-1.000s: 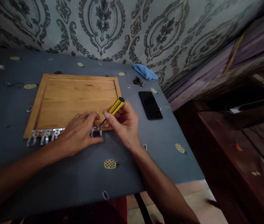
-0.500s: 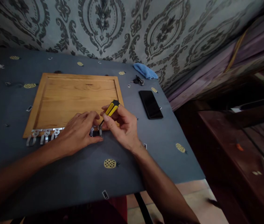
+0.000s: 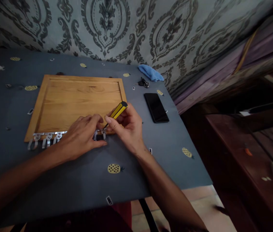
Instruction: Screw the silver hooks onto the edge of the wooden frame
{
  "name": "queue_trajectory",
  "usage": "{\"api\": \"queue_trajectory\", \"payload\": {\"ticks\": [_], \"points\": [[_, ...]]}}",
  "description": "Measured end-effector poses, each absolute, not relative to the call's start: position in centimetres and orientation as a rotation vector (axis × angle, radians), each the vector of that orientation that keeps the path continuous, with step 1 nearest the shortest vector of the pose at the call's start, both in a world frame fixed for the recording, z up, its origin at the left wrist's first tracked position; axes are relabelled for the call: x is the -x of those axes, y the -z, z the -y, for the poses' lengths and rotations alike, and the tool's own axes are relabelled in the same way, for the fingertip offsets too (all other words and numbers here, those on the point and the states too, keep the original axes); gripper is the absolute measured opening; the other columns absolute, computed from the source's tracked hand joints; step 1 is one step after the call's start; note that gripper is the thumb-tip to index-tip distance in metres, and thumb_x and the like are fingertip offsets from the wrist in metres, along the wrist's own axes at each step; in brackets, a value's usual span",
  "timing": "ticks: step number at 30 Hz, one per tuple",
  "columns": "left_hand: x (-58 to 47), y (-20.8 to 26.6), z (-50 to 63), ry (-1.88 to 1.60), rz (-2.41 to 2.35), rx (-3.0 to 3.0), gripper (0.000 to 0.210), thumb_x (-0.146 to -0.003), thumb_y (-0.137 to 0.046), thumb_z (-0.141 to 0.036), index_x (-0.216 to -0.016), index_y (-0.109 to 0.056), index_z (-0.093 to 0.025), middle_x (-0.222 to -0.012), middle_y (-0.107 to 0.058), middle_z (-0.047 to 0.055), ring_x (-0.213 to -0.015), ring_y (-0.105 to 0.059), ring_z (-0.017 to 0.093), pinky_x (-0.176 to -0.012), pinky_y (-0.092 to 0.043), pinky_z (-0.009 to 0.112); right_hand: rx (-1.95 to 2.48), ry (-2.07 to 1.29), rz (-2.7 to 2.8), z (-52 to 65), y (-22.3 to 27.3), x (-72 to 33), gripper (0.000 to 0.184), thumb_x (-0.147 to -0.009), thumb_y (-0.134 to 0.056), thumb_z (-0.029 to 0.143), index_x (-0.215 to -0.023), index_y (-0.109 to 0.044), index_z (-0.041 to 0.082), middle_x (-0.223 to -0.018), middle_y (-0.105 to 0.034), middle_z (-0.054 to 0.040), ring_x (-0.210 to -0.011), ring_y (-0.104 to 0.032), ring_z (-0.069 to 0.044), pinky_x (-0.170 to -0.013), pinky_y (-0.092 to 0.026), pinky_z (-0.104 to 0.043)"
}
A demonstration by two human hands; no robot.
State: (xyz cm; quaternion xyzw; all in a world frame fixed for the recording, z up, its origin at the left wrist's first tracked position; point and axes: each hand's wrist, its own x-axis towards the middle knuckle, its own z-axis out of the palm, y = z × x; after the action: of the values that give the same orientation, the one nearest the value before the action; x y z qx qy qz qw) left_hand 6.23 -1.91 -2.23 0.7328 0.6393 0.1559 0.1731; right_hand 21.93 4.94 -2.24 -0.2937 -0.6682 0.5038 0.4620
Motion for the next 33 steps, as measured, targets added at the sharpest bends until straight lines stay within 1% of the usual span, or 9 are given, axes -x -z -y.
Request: {"api": "queue_trajectory", "payload": {"ticks": [3,5,9,13,15,20,24,29,33], "points": [[-6.21,2.10,1.89,-0.424,-1.814,-2.056,0.047,-0.078,-0.080,-0.040,-0.106,-0.047,-0.020,-0.104,-0.066,0.008,-0.102,-0.061,0.030,-0.089,-0.045,0.043,0.701,-1.292,1.667,-5.30,2.04,-22.13,0.034,-0.084,-0.076,0.046,-0.108,-0.065,0.024,-0.089,-0.072,0.0005,-0.058,-0.065,-0.009,-0.057,-0.059,-0.025],[-6.22,2.07,1.89,-0.424,-1.812,-2.052,0.047,-0.078,-0.080,-0.040,-0.104,-0.046,-0.020,-0.105,-0.066,0.008,-0.101,-0.061,0.030,-0.089,-0.045,0.043,0.700,-1.308,1.681,-5.43,2.00,-22.26,0.033,-0.088,-0.073,0.046,-0.111,-0.067,0.023,-0.093,-0.073,-0.0008,-0.060,-0.066,-0.009,-0.059,-0.059,-0.025],[-6.23,2.18,1.88,-0.436,-1.814,-2.075,0.049,-0.078,-0.080,-0.040,-0.106,-0.045,-0.020,-0.105,-0.066,0.008,-0.102,-0.061,0.031,-0.088,-0.046,0.043,0.700,-1.254,1.641,-5.24,2.14,-22.12,0.024,-0.084,-0.078,0.042,-0.096,-0.070,0.022,-0.092,-0.074,0.0003,-0.053,-0.062,-0.007,-0.051,-0.056,-0.022],[-6.21,2.22,1.86,-0.436,-1.813,-2.084,0.050,-0.078,-0.080,-0.040,-0.107,-0.045,-0.020,-0.105,-0.066,0.007,-0.103,-0.061,0.031,-0.088,-0.046,0.043,0.744,-1.227,1.594,-5.00,2.20,-21.84,0.028,-0.078,-0.082,0.044,-0.086,-0.066,0.022,-0.083,-0.073,0.0016,-0.047,-0.057,-0.006,-0.043,-0.052,-0.020],[-6.18,2.18,1.87,-0.442,-1.809,-2.084,0.051,-0.077,-0.081,-0.040,-0.107,-0.044,-0.020,-0.105,-0.066,0.007,-0.103,-0.061,0.030,-0.088,-0.047,0.042,0.719,-1.251,1.606,-5.08,2.11,-21.90,0.028,-0.078,-0.083,0.043,-0.088,-0.066,0.022,-0.082,-0.072,0.0020,-0.048,-0.058,-0.007,-0.045,-0.054,-0.021],[-6.12,2.29,1.93,-0.439,-1.816,-2.085,0.049,-0.077,-0.080,-0.040,-0.105,-0.045,-0.021,-0.103,-0.066,0.006,-0.099,-0.062,0.029,-0.087,-0.047,0.042,0.697,-1.307,1.689,-5.45,1.91,-22.34,0.029,-0.088,-0.073,0.044,-0.109,-0.070,0.025,-0.096,-0.074,-0.0009,-0.060,-0.066,-0.009,-0.060,-0.060,-0.026],[-6.17,2.44,1.94,-0.451,-1.805,-2.088,0.050,-0.077,-0.081,-0.041,-0.107,-0.045,-0.020,-0.105,-0.066,0.007,-0.102,-0.061,0.030,-0.088,-0.047,0.043,0.709,-1.281,1.646,-5.24,2.14,-22.15,0.026,-0.083,-0.078,0.043,-0.098,-0.068,0.023,-0.089,-0.074,0.0009,-0.052,-0.063,-0.008,-0.050,-0.057,-0.023],[-6.28,2.24,1.91,-0.435,-1.805,-2.078,0.054,-0.078,-0.081,-0.039,-0.113,-0.045,-0.019,-0.108,-0.066,0.009,-0.108,-0.060,0.032,-0.091,-0.046,0.044,0.710,-1.255,1.589,-4.73,2.25,-21.61,0.030,-0.078,-0.083,0.041,-0.082,-0.060,0.023,-0.082,-0.073,0.0033,-0.045,-0.057,-0.006,-0.041,-0.051,-0.019],[-6.25,2.12,1.91,-0.424,-1.808,-2.066,0.052,-0.078,-0.080,-0.040,-0.110,-0.045,-0.020,-0.107,-0.066,0.008,-0.106,-0.061,0.031,-0.090,-0.046,0.044,0.711,-1.245,1.582,-4.82,2.20,-21.75,0.030,-0.079,-0.081,0.044,-0.089,-0.063,0.023,-0.079,-0.071,0.0033,-0.045,-0.058,-0.007,-0.043,-0.053,-0.020]]}}
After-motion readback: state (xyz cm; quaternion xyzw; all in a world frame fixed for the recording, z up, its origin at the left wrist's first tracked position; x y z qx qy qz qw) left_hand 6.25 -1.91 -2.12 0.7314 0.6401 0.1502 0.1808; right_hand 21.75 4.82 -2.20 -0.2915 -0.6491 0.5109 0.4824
